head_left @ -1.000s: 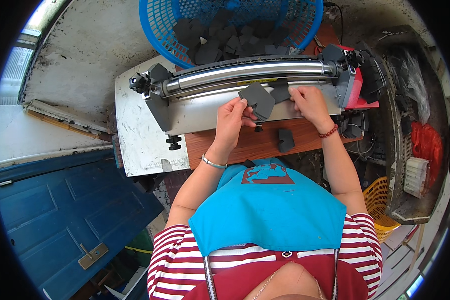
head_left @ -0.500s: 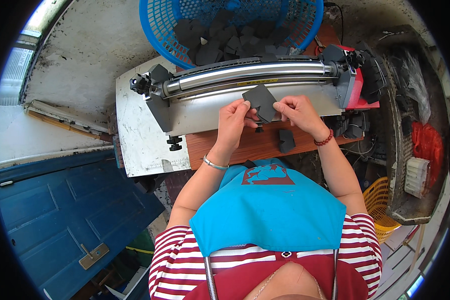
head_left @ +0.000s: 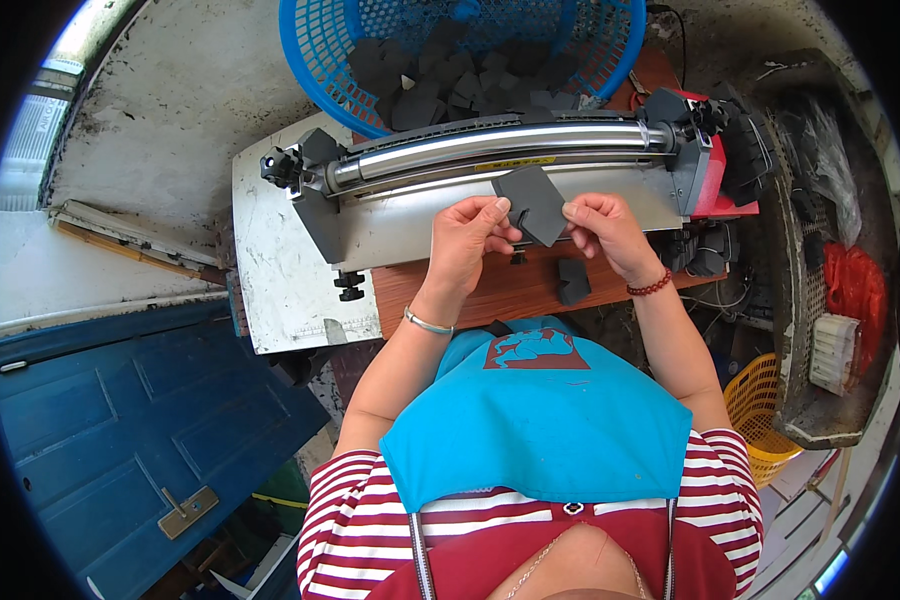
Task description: Applying adhesive to small material components using a roller machine and sorting them.
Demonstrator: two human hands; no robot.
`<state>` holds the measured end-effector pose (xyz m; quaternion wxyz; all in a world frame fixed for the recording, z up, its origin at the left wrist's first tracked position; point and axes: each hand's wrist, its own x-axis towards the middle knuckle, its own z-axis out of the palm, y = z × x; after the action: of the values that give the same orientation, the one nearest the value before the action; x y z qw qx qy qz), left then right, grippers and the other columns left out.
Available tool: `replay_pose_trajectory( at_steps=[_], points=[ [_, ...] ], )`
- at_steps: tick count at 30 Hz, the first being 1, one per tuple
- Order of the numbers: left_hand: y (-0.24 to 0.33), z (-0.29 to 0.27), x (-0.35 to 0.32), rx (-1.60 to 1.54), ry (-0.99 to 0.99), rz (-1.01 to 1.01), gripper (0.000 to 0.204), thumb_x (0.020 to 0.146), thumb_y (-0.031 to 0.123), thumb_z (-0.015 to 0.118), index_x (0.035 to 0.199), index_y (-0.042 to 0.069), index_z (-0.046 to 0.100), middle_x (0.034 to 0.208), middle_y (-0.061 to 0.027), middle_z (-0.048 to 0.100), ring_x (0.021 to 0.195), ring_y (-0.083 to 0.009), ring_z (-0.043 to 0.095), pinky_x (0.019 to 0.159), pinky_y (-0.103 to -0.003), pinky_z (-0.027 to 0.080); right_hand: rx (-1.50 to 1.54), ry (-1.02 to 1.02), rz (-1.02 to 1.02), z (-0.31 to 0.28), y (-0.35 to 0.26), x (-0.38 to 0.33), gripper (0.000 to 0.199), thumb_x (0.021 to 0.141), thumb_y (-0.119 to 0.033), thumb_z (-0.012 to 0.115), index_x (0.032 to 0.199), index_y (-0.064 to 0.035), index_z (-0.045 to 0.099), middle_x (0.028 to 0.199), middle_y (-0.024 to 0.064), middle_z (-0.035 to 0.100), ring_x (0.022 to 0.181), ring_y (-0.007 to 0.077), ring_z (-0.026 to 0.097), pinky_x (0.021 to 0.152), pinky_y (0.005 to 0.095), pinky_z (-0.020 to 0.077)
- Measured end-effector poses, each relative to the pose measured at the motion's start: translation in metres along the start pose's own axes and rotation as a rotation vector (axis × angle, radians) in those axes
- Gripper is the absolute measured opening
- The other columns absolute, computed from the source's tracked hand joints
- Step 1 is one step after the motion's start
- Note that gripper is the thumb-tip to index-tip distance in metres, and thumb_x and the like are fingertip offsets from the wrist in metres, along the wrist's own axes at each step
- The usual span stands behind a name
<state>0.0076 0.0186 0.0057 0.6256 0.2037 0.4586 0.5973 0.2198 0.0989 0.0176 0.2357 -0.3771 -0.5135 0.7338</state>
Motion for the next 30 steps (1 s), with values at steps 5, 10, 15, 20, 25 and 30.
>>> replay_pose_trajectory(
  at_steps=[5, 10, 15, 20, 25, 30],
  points=[
    [-0.003, -0.005, -0.004, 0.060, 0.058, 0.037, 0.013, 0.090, 0.014, 0.068, 0.089, 0.001, 0.066, 0.075, -0.0051, 0.064, 0.067, -0.0184, 0.070, 0.049, -0.022, 0.055, -0.262, 0.142, 0.066, -0.024, 0.005, 0.002, 0.030, 0.092, -0.025, 0.062, 0.071, -0.0040, 0.063, 0.056, 0.0000, 0.057, 0.043, 0.0048, 0.048, 0.039, 0.0194, 0.0363],
    [-0.002, -0.002, -0.004, 0.086, 0.070, 0.037, 0.014, 0.090, 0.015, 0.069, 0.089, 0.001, 0.065, 0.074, -0.0052, 0.064, 0.067, -0.0185, 0.070, 0.047, -0.022, 0.055, -0.552, 0.273, 0.073, -0.023, -0.005, 0.013, 0.031, 0.090, -0.024, 0.062, 0.070, 0.0000, 0.063, 0.055, 0.0034, 0.058, 0.041, 0.0077, 0.049, 0.038, 0.0219, 0.0368],
    [-0.005, 0.002, -0.003, 0.090, 0.075, 0.013, 0.015, 0.090, 0.015, 0.069, 0.090, 0.000, 0.065, 0.075, -0.0055, 0.064, 0.066, -0.0181, 0.070, 0.047, -0.022, 0.054, -0.414, 0.221, -0.004, -0.004, -0.006, 0.026, 0.037, 0.093, -0.030, 0.059, 0.074, 0.0019, 0.064, 0.058, 0.0043, 0.060, 0.044, 0.0083, 0.051, 0.041, 0.0224, 0.0394],
    [-0.003, 0.003, -0.005, 0.071, 0.098, 0.014, 0.015, 0.090, 0.015, 0.069, 0.090, 0.000, 0.064, 0.076, -0.0068, 0.065, 0.064, -0.0175, 0.069, 0.047, -0.023, 0.055, -0.385, 0.074, -0.086, 0.001, -0.002, 0.015, 0.039, 0.095, -0.035, 0.057, 0.077, -0.0007, 0.065, 0.060, 0.0023, 0.061, 0.046, 0.0062, 0.051, 0.042, 0.0213, 0.0388],
    [-0.006, 0.000, -0.006, 0.064, 0.083, 0.021, 0.015, 0.091, 0.014, 0.067, 0.095, 0.000, 0.064, 0.079, -0.0081, 0.066, 0.066, -0.0170, 0.069, 0.049, -0.024, 0.056, -0.367, 0.044, -0.100, 0.010, -0.002, 0.007, 0.035, 0.095, -0.033, 0.060, 0.078, -0.0032, 0.066, 0.060, 0.0005, 0.060, 0.047, 0.0038, 0.049, 0.042, 0.0196, 0.0371],
    [-0.005, -0.002, -0.007, -0.081, -0.058, -0.058, 0.014, 0.093, 0.012, 0.062, 0.100, 0.000, 0.061, 0.082, -0.0078, 0.066, 0.069, -0.0164, 0.068, 0.055, -0.025, 0.058, -0.189, -0.023, 0.005, 0.009, 0.001, 0.005, 0.026, 0.096, -0.029, 0.061, 0.082, -0.0076, 0.065, 0.064, -0.0023, 0.060, 0.048, 0.0013, 0.049, 0.044, 0.0147, 0.0365]
  ],
)
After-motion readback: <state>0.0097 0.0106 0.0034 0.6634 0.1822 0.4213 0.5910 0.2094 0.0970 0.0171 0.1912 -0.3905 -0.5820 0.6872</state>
